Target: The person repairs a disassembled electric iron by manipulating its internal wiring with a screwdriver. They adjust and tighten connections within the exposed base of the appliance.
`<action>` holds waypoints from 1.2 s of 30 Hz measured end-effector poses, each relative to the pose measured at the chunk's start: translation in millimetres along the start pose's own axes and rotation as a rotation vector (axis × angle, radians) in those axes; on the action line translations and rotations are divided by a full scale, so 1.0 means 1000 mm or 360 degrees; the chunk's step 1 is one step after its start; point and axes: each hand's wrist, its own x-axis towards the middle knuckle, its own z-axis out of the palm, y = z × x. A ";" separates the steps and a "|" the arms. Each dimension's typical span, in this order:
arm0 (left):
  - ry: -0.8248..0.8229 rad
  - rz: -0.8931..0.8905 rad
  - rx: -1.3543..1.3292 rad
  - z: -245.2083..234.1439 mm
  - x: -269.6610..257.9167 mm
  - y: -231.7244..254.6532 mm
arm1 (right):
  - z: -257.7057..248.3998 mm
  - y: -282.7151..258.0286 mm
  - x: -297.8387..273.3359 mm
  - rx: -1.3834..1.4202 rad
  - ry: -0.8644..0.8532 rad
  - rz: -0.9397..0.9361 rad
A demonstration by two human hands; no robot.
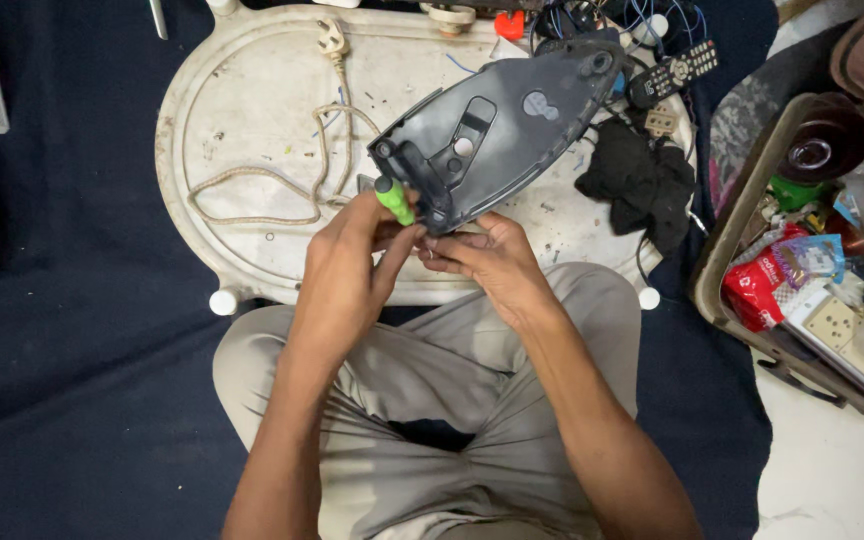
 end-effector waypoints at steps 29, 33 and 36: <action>-0.0160 0.0215 0.0848 -0.001 0.003 0.016 | 0.011 0.008 0.004 0.0127 0.0125 0.0019; -0.0093 0.0054 0.0741 0.000 0.007 0.019 | 0.011 0.005 0.001 0.0137 0.0072 -0.0035; -0.0024 -0.0017 0.0754 0.002 0.005 0.025 | 0.008 0.003 -0.001 0.0107 0.0064 -0.0014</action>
